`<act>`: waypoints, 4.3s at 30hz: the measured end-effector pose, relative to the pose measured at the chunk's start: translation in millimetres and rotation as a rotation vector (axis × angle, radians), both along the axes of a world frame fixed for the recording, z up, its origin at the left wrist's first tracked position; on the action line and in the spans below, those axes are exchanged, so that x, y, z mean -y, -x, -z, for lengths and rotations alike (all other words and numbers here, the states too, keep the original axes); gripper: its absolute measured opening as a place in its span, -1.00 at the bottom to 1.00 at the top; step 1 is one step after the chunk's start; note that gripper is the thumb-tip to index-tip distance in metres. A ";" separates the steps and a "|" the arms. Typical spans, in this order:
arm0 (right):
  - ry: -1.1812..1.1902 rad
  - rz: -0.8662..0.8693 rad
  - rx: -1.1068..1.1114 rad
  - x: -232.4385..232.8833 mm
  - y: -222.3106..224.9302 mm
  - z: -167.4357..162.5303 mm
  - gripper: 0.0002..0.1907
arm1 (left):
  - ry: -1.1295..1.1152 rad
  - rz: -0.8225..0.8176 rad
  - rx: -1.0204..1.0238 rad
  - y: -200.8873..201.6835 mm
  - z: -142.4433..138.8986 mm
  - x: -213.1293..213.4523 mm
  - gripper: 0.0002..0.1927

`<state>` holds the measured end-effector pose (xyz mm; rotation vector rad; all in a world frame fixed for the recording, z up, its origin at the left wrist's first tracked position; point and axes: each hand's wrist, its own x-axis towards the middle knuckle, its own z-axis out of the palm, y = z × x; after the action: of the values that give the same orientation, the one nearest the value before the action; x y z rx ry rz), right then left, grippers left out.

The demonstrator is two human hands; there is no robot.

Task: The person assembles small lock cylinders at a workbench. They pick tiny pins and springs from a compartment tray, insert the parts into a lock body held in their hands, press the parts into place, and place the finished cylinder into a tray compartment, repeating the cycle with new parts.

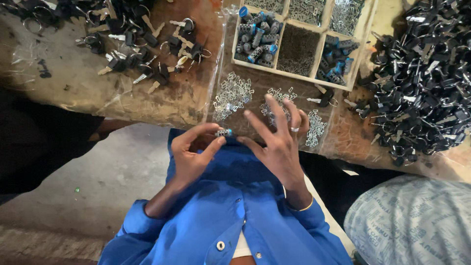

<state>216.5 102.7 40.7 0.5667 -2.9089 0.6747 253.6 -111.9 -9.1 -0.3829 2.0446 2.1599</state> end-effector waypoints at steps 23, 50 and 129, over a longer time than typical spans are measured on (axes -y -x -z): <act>0.631 0.268 0.265 -25.6 -45.3 17.2 -0.77 | 0.097 0.188 -0.261 -18.0 24.7 -52.1 -0.73; -0.019 -0.112 0.012 -34.2 -35.8 17.1 -0.59 | 0.013 0.138 -0.267 -11.3 30.1 -24.3 -0.77; 0.715 0.309 0.230 -18.4 -60.5 37.0 -0.78 | 0.217 0.233 -0.436 -16.7 35.6 -51.9 -0.72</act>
<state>277.0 121.1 3.6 -0.0459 -2.5601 1.6853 270.3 -60.0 -44.8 0.3248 2.4093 2.0172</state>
